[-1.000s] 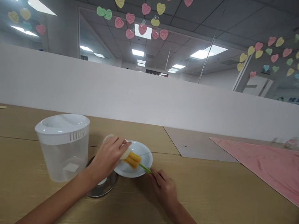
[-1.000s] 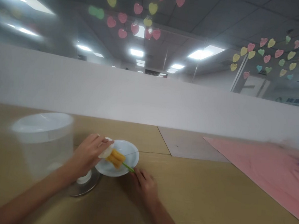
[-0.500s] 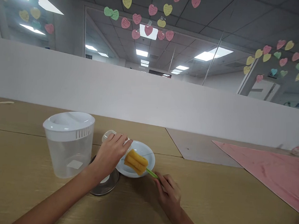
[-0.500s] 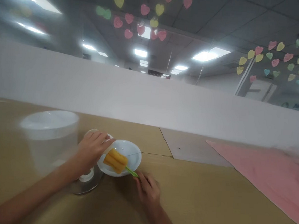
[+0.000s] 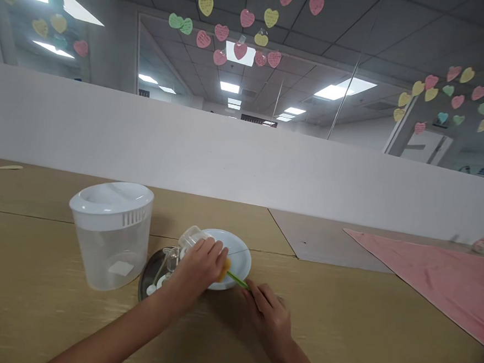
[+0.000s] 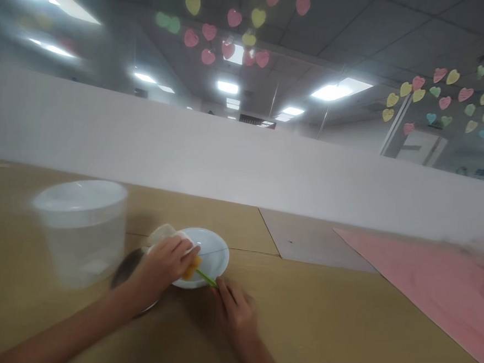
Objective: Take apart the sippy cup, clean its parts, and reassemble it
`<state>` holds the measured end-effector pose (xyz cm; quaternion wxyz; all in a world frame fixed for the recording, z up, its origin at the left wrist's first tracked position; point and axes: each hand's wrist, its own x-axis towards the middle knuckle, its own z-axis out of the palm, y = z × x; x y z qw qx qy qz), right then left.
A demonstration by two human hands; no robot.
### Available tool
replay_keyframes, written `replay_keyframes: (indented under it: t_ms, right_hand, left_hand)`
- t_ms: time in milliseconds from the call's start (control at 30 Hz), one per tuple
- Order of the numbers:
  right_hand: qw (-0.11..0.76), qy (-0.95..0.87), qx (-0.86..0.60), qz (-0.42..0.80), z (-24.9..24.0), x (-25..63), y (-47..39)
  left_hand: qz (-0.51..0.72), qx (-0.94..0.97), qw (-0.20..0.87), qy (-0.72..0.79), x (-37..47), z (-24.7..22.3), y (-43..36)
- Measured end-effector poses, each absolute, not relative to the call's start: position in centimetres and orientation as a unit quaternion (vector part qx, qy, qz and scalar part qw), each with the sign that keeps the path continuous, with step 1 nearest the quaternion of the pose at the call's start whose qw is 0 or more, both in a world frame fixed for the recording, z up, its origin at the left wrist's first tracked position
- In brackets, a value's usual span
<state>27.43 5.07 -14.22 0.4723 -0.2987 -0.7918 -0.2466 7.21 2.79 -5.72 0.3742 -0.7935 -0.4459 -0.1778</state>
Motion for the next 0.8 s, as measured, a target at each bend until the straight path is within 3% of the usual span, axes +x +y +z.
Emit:
replay_keyframes:
  t_ms: [200, 500, 667, 800]
  right_hand:
    - [0.498, -0.767, -0.32, -0.247, -13.7, 26.4, 4.1]
    - [0.483, -0.77, -0.377, -0.176, -14.4, 28.2, 5.8]
    - [0.547, -0.67, -0.5, -0.038, -14.7, 29.4, 7.2]
    - [0.577, -0.605, -0.548, 0.003, -16.1, 30.5, 8.9]
  left_hand:
    - [-0.194, -0.824, 0.374, -0.378, 9.2, -6.4, 2.5]
    - [-0.173, -0.772, 0.376, -0.483, 4.3, -3.9, 4.9]
    - [-0.237, -0.773, 0.292, -0.51, 3.3, -3.6, 4.8]
    - [-0.311, -0.783, 0.191, -0.504, 3.7, -3.1, 4.0]
